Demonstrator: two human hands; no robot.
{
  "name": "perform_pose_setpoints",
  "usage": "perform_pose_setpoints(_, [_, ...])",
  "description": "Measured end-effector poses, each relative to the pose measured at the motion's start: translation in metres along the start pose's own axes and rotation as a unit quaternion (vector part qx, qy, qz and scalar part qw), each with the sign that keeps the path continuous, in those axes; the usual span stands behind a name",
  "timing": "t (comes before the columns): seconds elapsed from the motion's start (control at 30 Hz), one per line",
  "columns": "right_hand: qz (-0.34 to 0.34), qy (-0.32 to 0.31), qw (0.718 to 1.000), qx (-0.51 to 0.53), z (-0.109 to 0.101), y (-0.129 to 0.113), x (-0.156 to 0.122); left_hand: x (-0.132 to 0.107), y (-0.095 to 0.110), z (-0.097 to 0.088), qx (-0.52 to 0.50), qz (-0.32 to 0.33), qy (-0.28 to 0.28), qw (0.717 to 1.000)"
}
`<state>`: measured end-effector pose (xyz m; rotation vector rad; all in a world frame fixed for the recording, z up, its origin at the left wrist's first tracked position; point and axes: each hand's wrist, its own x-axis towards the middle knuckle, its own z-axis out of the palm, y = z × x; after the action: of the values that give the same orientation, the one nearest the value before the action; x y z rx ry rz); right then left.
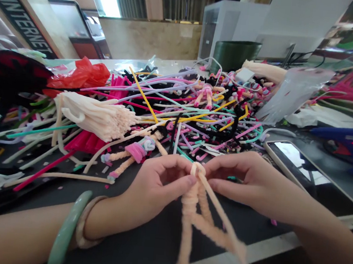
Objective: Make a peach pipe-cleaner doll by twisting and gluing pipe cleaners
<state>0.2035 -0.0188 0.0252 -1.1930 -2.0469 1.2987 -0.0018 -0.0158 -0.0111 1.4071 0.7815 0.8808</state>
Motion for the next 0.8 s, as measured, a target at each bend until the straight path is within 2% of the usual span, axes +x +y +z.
perform_pose_setpoints(0.27, [-0.015,0.039,0.998,-0.045,0.006,0.000,-0.001,0.002,0.001,-0.002,-0.008,-0.011,-0.007,1.000])
perform_pose_setpoints(0.8, [-0.051,0.107,0.992,-0.051,0.016,0.006,0.004,0.006,0.000,0.000,-0.058,-0.061,0.000,0.996])
